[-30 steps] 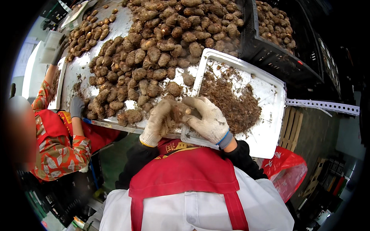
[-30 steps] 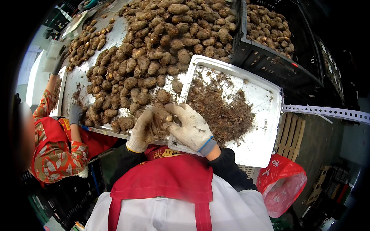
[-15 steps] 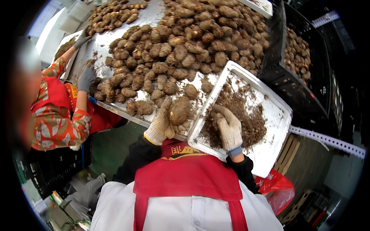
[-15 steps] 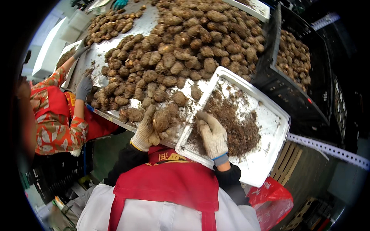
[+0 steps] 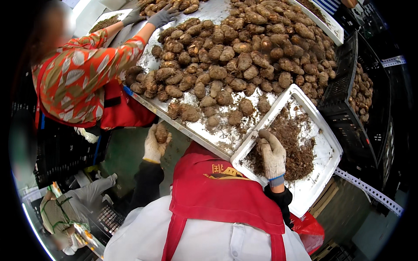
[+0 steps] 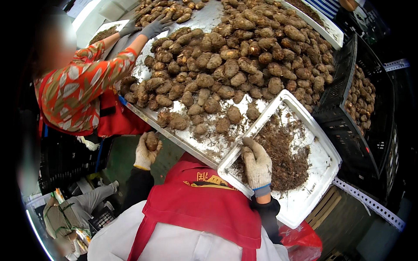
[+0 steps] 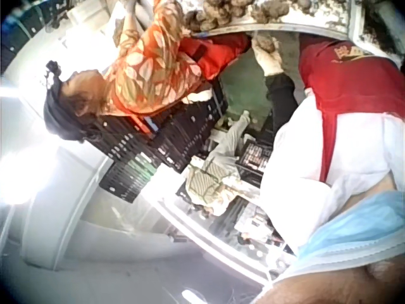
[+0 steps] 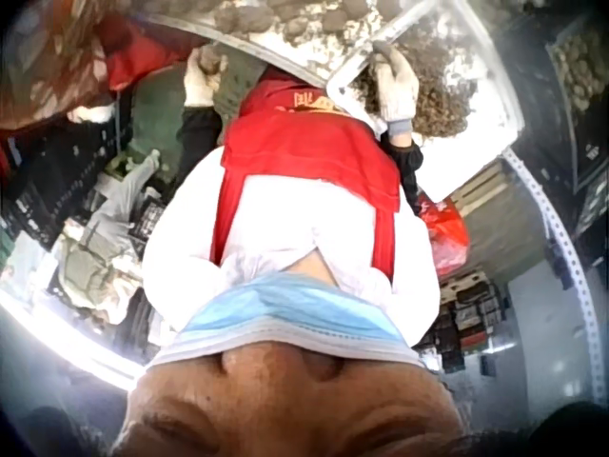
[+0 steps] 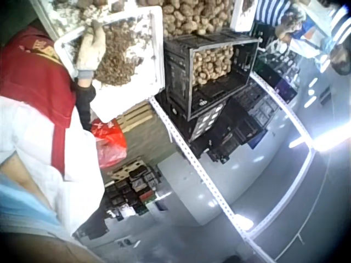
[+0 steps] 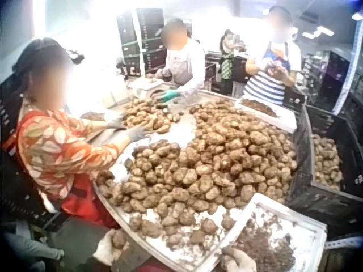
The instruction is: The person peels the outer skin off brown root vegetables using a small knife. They hold the vegetable in one hand and scrape the skin away with the other, placing the peeled items into a white tray. The process is repeated continuously for multiple vegetables.
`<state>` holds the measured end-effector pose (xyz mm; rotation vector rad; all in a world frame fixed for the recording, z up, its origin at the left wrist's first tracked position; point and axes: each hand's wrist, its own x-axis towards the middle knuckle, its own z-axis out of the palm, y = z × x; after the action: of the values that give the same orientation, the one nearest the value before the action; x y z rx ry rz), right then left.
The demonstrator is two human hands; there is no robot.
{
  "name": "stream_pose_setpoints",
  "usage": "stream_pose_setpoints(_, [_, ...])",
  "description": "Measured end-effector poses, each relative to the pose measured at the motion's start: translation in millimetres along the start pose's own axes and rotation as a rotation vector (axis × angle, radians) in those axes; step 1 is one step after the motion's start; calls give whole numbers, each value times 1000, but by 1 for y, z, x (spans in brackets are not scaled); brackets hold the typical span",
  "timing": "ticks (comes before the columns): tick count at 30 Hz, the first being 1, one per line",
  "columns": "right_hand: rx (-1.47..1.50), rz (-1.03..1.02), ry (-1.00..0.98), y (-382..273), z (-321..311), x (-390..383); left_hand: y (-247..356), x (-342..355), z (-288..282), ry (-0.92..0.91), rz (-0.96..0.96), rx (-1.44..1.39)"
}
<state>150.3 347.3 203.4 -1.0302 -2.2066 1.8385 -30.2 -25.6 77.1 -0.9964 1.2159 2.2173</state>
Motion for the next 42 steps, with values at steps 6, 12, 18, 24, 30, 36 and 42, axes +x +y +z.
stream_pose_setpoints(6, [-30,17,-70,-2,7,1,-40,34,36,88,66,89])
stream_pose_setpoints(12, [72,87,-31,2,4,-3,-29,23,19,-35,95,393])
stream_pose_setpoints(18, [54,109,-68,2,11,0,-13,-2,-10,-273,-84,12])
stream_pose_setpoints(24, [-8,56,-121,8,10,4,-20,-14,-6,-218,-138,-248])
stream_pose_setpoints(30, [-14,70,-116,19,10,4,-20,1,6,-206,123,579])
stream_pose_setpoints(36, [-13,34,-161,14,17,5,-45,97,-46,-157,486,1138])
stream_pose_setpoints(42, [-59,82,-116,14,12,6,-7,2,43,-3,345,1670])
